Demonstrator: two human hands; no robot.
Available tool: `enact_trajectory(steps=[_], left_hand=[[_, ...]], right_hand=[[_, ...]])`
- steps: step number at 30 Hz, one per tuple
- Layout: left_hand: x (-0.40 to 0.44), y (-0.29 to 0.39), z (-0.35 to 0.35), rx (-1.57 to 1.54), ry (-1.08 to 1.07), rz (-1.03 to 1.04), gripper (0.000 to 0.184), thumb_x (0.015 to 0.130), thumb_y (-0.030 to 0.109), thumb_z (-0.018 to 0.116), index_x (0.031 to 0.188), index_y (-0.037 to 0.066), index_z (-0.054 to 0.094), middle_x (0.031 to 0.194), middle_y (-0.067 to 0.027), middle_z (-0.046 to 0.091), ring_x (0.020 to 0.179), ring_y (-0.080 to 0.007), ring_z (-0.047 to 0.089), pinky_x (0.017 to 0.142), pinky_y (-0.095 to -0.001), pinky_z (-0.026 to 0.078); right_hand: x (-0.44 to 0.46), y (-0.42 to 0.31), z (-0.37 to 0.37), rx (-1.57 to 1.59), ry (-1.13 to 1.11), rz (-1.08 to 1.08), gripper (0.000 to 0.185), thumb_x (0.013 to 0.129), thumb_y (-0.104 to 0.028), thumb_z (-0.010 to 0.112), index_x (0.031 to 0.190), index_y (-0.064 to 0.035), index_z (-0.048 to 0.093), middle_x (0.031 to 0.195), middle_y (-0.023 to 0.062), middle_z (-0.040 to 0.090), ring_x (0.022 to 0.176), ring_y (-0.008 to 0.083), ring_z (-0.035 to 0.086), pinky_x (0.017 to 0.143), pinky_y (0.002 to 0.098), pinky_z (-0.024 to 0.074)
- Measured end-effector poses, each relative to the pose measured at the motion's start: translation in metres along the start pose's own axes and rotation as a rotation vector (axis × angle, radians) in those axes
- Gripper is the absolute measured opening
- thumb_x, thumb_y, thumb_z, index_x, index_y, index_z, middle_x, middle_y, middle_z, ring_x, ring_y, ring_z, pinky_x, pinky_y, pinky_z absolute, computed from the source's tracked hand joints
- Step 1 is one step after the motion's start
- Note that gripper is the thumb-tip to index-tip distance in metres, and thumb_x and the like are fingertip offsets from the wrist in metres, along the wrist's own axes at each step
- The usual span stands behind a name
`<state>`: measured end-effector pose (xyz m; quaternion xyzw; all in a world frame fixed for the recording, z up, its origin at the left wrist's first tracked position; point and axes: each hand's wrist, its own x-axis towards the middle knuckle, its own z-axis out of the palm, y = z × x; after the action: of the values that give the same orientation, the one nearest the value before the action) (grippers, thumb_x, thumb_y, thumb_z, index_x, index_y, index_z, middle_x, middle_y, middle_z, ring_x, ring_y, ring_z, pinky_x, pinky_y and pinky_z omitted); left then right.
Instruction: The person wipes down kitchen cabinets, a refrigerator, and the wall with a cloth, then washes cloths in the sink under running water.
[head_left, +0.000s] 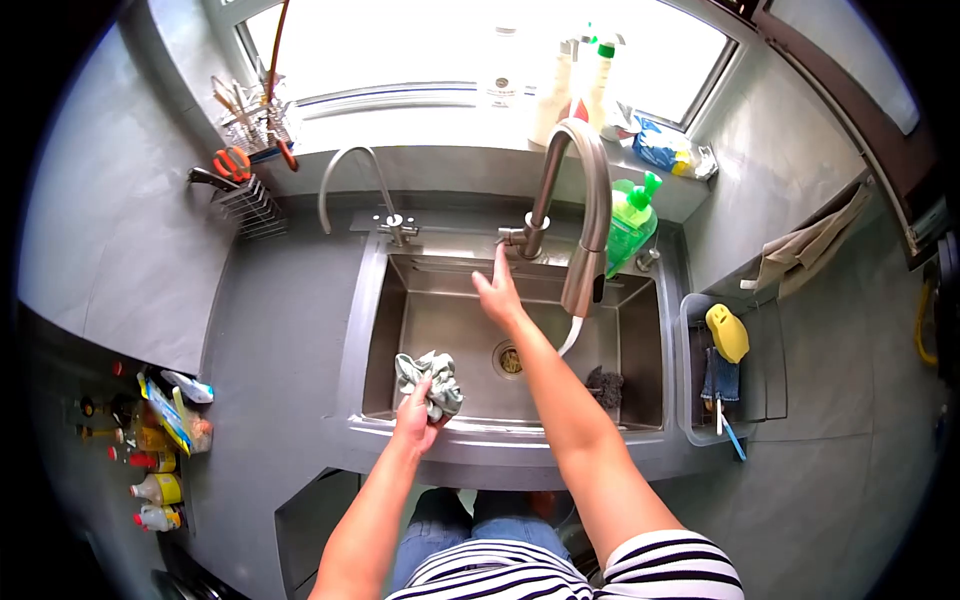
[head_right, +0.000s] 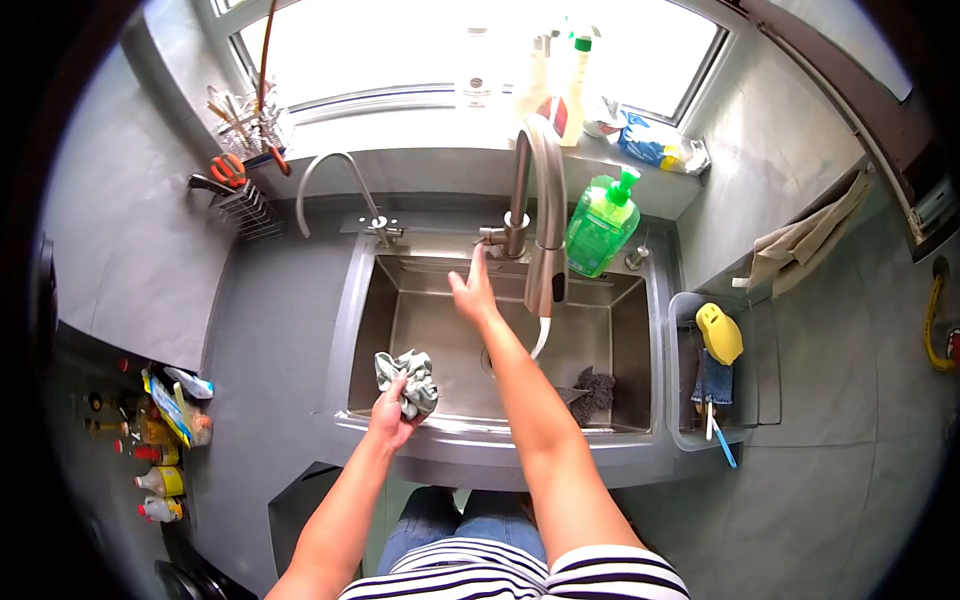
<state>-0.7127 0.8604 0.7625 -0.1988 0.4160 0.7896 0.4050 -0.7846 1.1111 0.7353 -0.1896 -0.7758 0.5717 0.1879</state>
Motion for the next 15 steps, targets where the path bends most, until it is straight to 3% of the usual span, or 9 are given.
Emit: enact_trajectory(steps=[2,4,6,7,8,10,12,14,15], left_hand=[[0.012,-0.009,0.006,0.020,-0.062,-0.031,0.029,0.098,0.029,0.056,0.122,0.013,0.058,0.110,-0.0033,0.066,0.097,-0.0190,0.066,0.085,-0.0406,0.055],[0.036,-0.025,0.011,0.114,-0.123,-0.044,0.029,0.098,0.025,0.056,0.121,0.008,0.057,0.112,-0.0054,0.065,0.098,-0.0190,0.065,0.087,-0.0368,0.054],[0.068,-0.053,-0.003,0.310,-0.144,-0.079,0.028,0.097,0.021,0.058,0.121,0.006,0.057,0.110,-0.0061,0.066,0.096,-0.0183,0.066,0.084,-0.0349,0.055],[0.070,-0.056,0.009,0.504,-0.108,-0.175,0.026,0.094,0.011,0.061,0.119,0.003,0.059,0.107,-0.0072,0.067,0.094,-0.0162,0.066,0.079,-0.0308,0.054],[0.075,-0.069,0.014,0.497,-0.159,-0.202,0.029,0.093,0.013,0.063,0.121,0.003,0.058,0.108,-0.0068,0.067,0.093,-0.0164,0.066,0.080,-0.0310,0.054],[0.079,-0.090,0.027,0.402,-0.227,-0.254,0.033,0.094,0.016,0.063,0.124,0.005,0.055,0.110,-0.0067,0.067,0.092,-0.0178,0.067,0.078,-0.0325,0.057],[0.091,-0.113,0.034,0.430,-0.269,-0.245,0.033,0.096,0.019,0.062,0.125,0.006,0.053,0.109,-0.0060,0.066,0.093,-0.0157,0.067,0.074,-0.0322,0.057],[0.100,-0.122,0.042,0.483,-0.211,-0.262,0.035,0.096,0.021,0.061,0.127,0.008,0.050,0.107,-0.0052,0.066,0.093,-0.0146,0.067,0.072,-0.0315,0.057],[0.103,-0.123,0.046,0.493,-0.185,-0.240,0.034,0.096,0.021,0.061,0.126,0.011,0.050,0.101,-0.0033,0.067,0.084,-0.0134,0.066,0.065,-0.0278,0.055]], right_hand=[[-0.056,-0.007,-0.001,0.309,-0.090,0.184,0.082,0.093,-0.029,0.060,0.152,0.0021,0.012,0.156,0.0258,0.021,0.147,0.0320,0.020,0.118,0.0357,0.0198],[-0.121,0.021,0.004,0.095,-0.260,0.184,0.070,0.095,-0.029,0.060,0.151,-0.0022,0.026,0.155,0.0230,0.028,0.144,0.0289,0.029,0.116,0.0352,0.0236],[-0.179,0.009,-0.004,0.057,-0.180,0.230,0.061,0.095,-0.027,0.061,0.145,-0.0013,0.038,0.150,0.0215,0.037,0.140,0.0272,0.035,0.113,0.0350,0.0299],[-0.195,0.024,-0.012,0.028,-0.102,0.283,0.060,0.094,-0.025,0.062,0.144,-0.0018,0.040,0.145,0.0198,0.043,0.135,0.0255,0.041,0.109,0.0343,0.0349],[-0.208,0.039,-0.024,-0.003,-0.031,0.338,0.058,0.094,-0.023,0.063,0.143,-0.0022,0.041,0.140,0.0182,0.049,0.129,0.0237,0.048,0.105,0.0337,0.0399],[-0.214,0.045,-0.053,0.312,0.018,0.476,0.047,0.091,-0.014,0.066,0.133,-0.0016,0.051,0.119,0.0075,0.062,0.104,0.0134,0.060,0.091,0.0283,0.0483],[-0.218,0.072,-0.075,0.222,0.069,0.503,0.031,0.092,-0.013,0.064,0.120,-0.0009,0.059,0.109,0.0051,0.065,0.098,0.0114,0.059,0.088,0.0259,0.0477],[-0.211,0.077,-0.087,0.145,0.351,0.532,0.018,0.095,-0.013,0.060,0.107,-0.0014,0.063,0.096,0.0008,0.064,0.087,0.0083,0.056,0.078,0.0229,0.0456],[-0.208,0.081,-0.092,0.195,0.438,0.590,0.014,0.097,-0.014,0.057,0.102,-0.0022,0.063,0.088,-0.0016,0.060,0.080,0.0064,0.051,0.073,0.0221,0.0417]])
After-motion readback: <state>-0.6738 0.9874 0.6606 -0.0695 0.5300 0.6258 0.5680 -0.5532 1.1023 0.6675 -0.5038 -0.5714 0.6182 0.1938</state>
